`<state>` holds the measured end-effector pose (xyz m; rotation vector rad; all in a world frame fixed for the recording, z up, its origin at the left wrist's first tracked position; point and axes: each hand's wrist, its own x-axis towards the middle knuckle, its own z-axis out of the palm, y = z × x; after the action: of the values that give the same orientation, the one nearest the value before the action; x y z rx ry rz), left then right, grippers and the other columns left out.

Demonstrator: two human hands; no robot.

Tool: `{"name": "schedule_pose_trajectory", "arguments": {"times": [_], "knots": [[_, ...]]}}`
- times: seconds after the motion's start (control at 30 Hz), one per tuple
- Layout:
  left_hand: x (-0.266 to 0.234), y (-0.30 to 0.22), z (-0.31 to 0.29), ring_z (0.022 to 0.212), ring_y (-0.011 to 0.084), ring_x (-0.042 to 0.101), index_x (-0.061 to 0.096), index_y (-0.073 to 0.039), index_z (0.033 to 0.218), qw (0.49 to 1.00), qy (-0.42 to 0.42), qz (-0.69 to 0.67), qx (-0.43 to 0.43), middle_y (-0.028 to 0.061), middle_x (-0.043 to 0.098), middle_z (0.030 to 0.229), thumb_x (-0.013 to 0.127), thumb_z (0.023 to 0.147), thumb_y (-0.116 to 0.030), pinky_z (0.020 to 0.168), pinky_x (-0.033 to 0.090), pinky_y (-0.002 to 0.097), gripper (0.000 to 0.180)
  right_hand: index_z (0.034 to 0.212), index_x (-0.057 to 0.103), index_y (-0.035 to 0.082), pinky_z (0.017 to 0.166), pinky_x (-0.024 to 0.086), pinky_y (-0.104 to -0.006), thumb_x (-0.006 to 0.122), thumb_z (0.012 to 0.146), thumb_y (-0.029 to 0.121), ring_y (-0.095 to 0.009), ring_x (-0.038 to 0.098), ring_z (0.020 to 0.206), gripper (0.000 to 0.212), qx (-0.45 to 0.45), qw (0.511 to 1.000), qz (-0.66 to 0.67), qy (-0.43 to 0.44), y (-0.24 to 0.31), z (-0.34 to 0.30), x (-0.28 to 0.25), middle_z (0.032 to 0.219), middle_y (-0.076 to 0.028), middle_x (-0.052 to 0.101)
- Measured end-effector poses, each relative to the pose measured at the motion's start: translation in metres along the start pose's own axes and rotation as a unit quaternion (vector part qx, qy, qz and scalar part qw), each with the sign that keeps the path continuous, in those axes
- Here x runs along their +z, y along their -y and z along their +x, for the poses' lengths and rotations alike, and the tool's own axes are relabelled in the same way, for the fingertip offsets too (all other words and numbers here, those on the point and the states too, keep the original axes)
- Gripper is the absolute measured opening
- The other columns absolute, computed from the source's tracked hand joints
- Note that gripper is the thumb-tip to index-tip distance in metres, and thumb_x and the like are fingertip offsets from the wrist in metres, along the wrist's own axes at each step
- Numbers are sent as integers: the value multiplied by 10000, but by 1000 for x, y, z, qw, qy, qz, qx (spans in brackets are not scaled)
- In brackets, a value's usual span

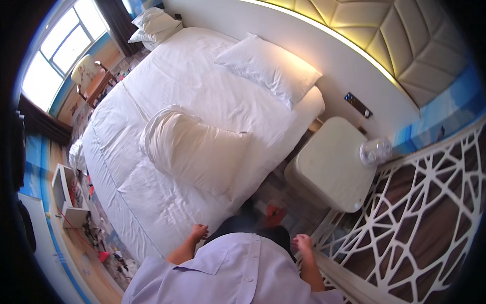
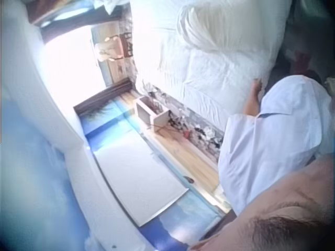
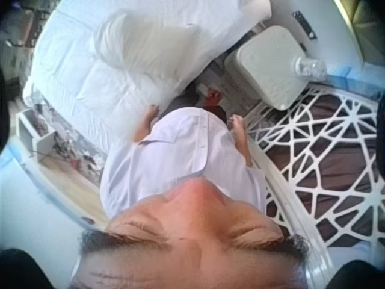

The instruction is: The person places a white pillowcase over a pillow, pulls it into place, and smooths the surface. The person then positions the covered pillow on the bed and adjusts it.

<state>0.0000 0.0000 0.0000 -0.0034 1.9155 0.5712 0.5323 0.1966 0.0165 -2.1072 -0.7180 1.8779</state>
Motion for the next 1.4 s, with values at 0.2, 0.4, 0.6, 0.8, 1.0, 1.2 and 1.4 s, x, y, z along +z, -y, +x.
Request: {"name": "schedule_pose_trajectory", "arguments": {"times": [0.2,0.4,0.6,0.8,1.0,1.2,1.4], "knots": [[-4,-89,77,590,219,645,733,44,1116,998,-21,-6,66,141,689,732,741,876,-428,567,539,407,529,795,754,42,577,524,-337,673,915,343,-185,661,672,335,-257,903,-339,-53,68,58,0,736,-61,691],[24,-131,88,919,188,635,551,38,1410,970,-43,-193,141,137,694,1209,831,812,-371,751,524,372,777,895,612,80,447,436,-297,622,970,216,-156,563,583,155,35,971,-232,38,249,35,87,768,-19,590],[63,-172,50,1330,316,544,442,62,1484,910,13,-385,155,206,572,1442,946,693,-291,1118,434,433,1002,1177,636,68,564,557,-311,661,975,248,-151,647,754,272,-86,898,-418,111,378,93,193,947,-55,667],[83,-208,52,1289,300,573,483,35,1464,892,-81,-437,82,169,603,1413,937,703,-376,1098,441,413,977,1372,526,-36,1002,497,-431,789,859,450,-329,589,1163,754,-381,713,-561,181,444,176,340,1257,-203,611],[62,-273,29,1236,264,604,561,28,1416,865,-162,-471,66,144,636,1381,906,748,-324,1053,467,395,831,1524,321,-18,1210,285,-451,776,762,665,-388,337,1475,1119,-387,643,-627,208,479,169,470,1526,-249,439],[46,-306,36,1030,242,682,658,45,1274,806,-245,-527,112,121,717,1201,859,781,-190,944,525,375,582,1222,690,-4,1049,442,-430,730,840,569,-338,672,1147,690,-233,682,-578,383,515,164,536,1170,-200,733],[0,-329,-55,949,226,706,692,66,1199,821,-252,-498,122,124,745,1115,769,818,-88,882,555,374,418,1182,710,-33,839,544,-341,689,961,296,-163,697,918,397,-262,709,-472,453,554,84,513,1039,-134,770]]}}
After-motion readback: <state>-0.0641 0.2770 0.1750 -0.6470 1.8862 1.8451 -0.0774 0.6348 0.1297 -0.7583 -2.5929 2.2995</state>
